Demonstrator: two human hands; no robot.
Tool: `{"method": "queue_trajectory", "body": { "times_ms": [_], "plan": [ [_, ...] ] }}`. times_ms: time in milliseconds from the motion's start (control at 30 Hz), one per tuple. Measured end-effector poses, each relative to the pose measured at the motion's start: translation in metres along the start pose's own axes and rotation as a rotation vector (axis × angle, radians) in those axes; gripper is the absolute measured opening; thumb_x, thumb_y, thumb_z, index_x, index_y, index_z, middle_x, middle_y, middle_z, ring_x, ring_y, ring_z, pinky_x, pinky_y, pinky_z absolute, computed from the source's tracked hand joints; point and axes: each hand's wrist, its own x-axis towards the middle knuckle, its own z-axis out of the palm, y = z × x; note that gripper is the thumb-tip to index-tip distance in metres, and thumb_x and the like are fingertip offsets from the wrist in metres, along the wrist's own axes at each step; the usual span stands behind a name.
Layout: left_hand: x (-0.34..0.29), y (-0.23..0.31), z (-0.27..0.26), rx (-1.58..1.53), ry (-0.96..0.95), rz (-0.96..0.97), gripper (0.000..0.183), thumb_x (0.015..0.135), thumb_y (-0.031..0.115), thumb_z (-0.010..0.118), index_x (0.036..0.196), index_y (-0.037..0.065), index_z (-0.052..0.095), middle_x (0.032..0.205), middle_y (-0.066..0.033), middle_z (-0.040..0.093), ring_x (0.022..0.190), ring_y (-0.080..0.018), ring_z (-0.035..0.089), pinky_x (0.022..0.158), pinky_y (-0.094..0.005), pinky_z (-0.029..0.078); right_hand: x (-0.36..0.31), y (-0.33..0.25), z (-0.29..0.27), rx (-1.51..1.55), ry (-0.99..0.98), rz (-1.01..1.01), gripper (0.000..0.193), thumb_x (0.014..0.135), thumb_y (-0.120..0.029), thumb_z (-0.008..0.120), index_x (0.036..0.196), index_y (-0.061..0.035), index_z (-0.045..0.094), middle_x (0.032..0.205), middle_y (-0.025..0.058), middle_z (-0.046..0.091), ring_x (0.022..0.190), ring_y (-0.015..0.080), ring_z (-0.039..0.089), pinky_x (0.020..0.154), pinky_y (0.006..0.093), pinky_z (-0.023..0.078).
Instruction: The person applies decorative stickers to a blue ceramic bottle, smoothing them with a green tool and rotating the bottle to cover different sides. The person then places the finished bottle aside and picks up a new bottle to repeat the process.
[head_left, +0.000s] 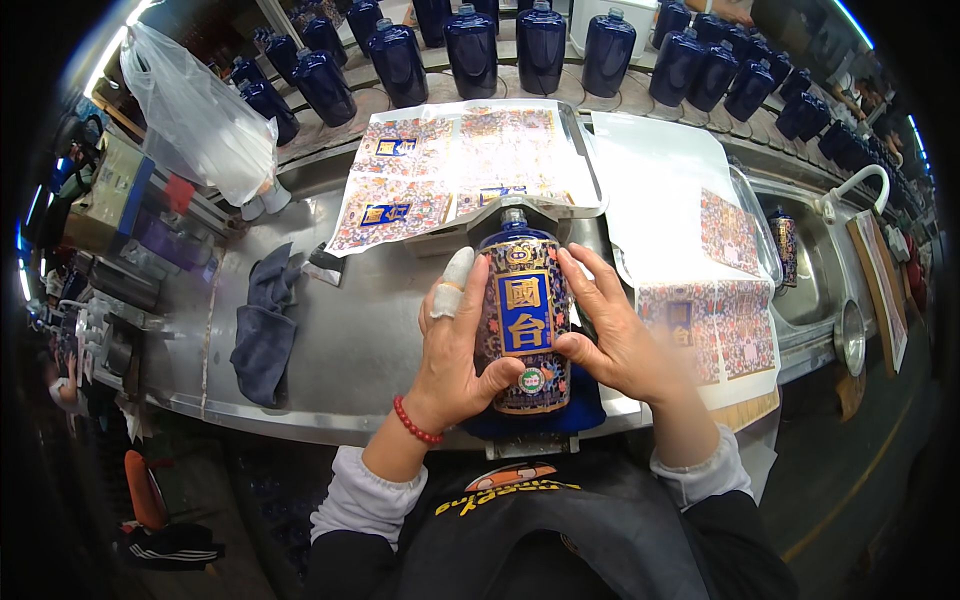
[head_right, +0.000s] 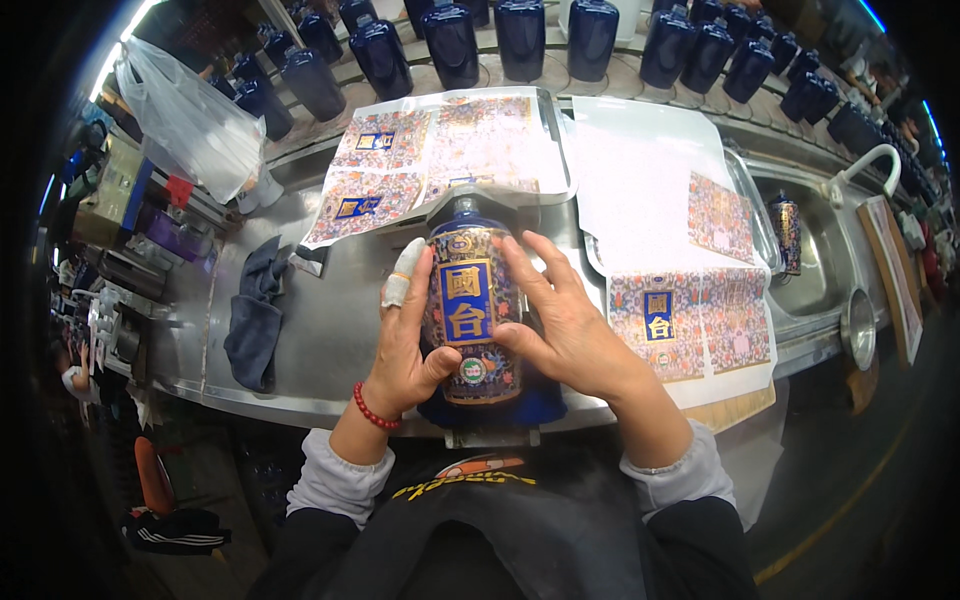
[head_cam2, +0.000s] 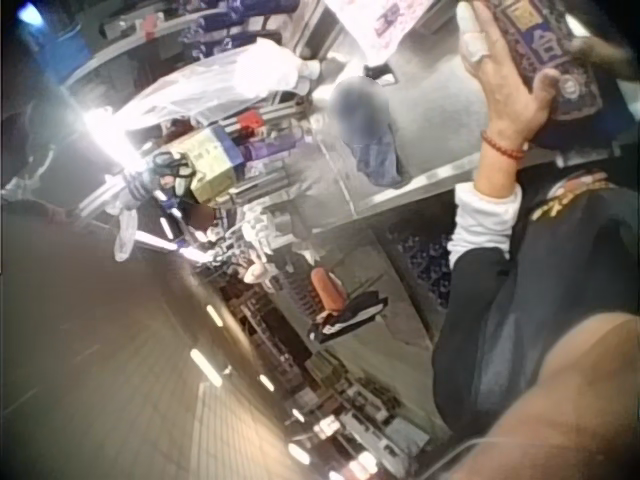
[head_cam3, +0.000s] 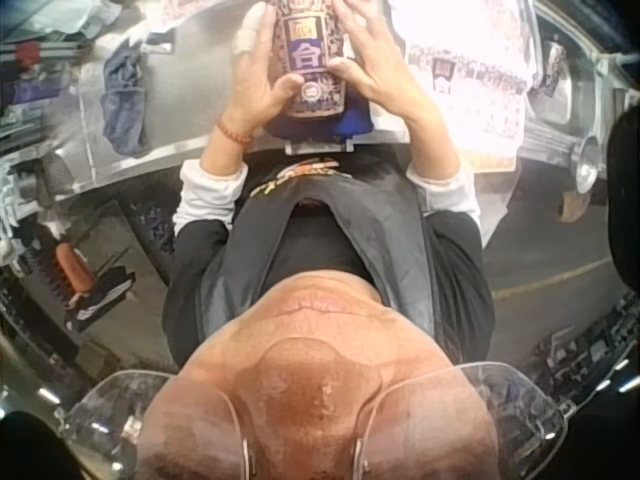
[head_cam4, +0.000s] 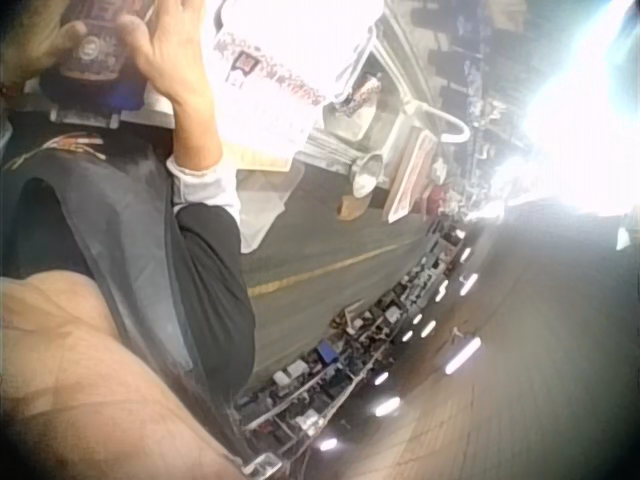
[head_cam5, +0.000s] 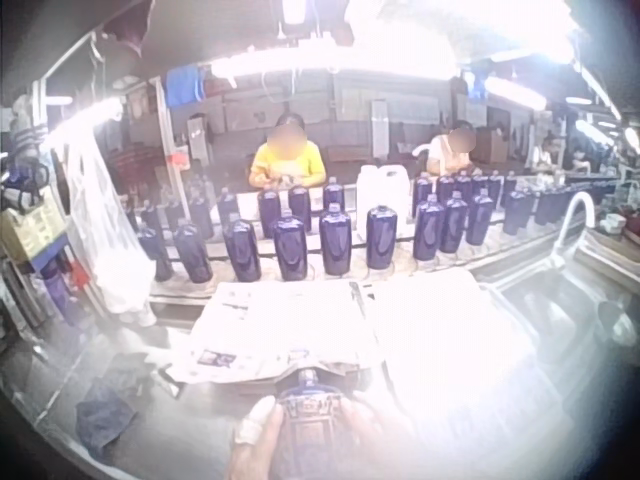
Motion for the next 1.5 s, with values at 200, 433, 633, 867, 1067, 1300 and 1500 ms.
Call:
{"method": "queue_trajectory", "body": {
  "times_ms": [200, 433, 633, 867, 1067, 1300, 1500],
  "plan": [
    [-0.001, -0.003, 0.002, -0.084, -0.002, -0.045, 0.112, 0.089, 0.078, 0.049, 0.156, -0.008, 0.023, 0.155, -0.0296, 0.034, 0.143, -0.0423, 0.031, 0.119, -0.0494, 0.017, 0.001, 0.003, -0.001, 0.046, -0.019, -0.011, 0.082, 0.097, -0.040, 0.064, 0.159, -0.0029, 0.025, 0.157, 0.0288, 0.027, 0.144, 0.0446, 0.034, 0.118, 0.0445, 0.032],
    [-0.001, -0.008, 0.004, -0.068, -0.004, -0.041, 0.113, 0.089, 0.079, 0.047, 0.156, -0.008, 0.022, 0.154, -0.0291, 0.034, 0.143, -0.0416, 0.031, 0.119, -0.0490, 0.018, 0.002, 0.002, -0.004, 0.070, -0.041, 0.000, 0.081, 0.097, -0.040, 0.064, 0.158, -0.0023, 0.026, 0.156, 0.0279, 0.028, 0.143, 0.0433, 0.036, 0.117, 0.0438, 0.033],
    [-0.004, -0.010, 0.000, -0.109, -0.014, -0.083, 0.118, 0.086, 0.082, 0.048, 0.157, -0.008, 0.019, 0.154, -0.0300, 0.034, 0.143, -0.0420, 0.031, 0.119, -0.0499, 0.017, -0.001, -0.003, -0.005, 0.137, -0.048, 0.001, 0.086, 0.094, -0.040, 0.068, 0.159, -0.0038, 0.025, 0.155, 0.0271, 0.029, 0.143, 0.0433, 0.036, 0.117, 0.0449, 0.033],
    [-0.005, -0.012, 0.001, -0.157, -0.090, -0.059, 0.122, 0.084, 0.082, 0.052, 0.158, -0.007, 0.013, 0.157, -0.0318, 0.029, 0.146, -0.0472, 0.027, 0.119, -0.0525, 0.016, -0.003, 0.006, -0.005, 0.084, -0.093, -0.083, 0.099, 0.088, -0.052, 0.071, 0.161, -0.0067, 0.022, 0.157, 0.0266, 0.028, 0.143, 0.0407, 0.036, 0.113, 0.0446, 0.037],
    [-0.019, -0.015, 0.002, -0.190, -0.126, -0.053, 0.128, 0.079, 0.083, 0.057, 0.159, -0.004, 0.010, 0.160, -0.0309, 0.024, 0.149, -0.0445, 0.022, 0.121, -0.0497, 0.014, -0.015, 0.019, 0.000, 0.128, -0.114, -0.039, 0.114, 0.077, -0.064, 0.076, 0.162, -0.0119, 0.021, 0.156, 0.0169, 0.033, 0.113, 0.0267, 0.048, 0.099, 0.0384, 0.045],
    [-0.020, -0.011, 0.003, -0.218, -0.142, -0.087, 0.131, 0.076, 0.084, 0.061, 0.160, -0.002, 0.009, 0.161, -0.0298, 0.022, 0.149, -0.0435, 0.023, 0.120, -0.0506, 0.014, -0.018, 0.019, 0.002, 0.121, -0.112, -0.042, 0.120, 0.071, -0.061, 0.083, 0.163, -0.0134, 0.021, 0.156, 0.0145, 0.034, 0.113, 0.0257, 0.047, 0.102, 0.0390, 0.043],
    [-0.020, -0.016, -0.001, -0.115, -0.172, -0.052, 0.134, 0.073, 0.084, 0.063, 0.160, -0.002, 0.008, 0.162, -0.0295, 0.019, 0.148, -0.0434, 0.024, 0.120, -0.0503, 0.015, -0.020, 0.019, 0.003, 0.077, -0.098, -0.098, 0.122, 0.070, -0.061, 0.083, 0.163, -0.0132, 0.021, 0.155, 0.0145, 0.034, 0.113, 0.0263, 0.048, 0.102, 0.0394, 0.043]
  ]
}}
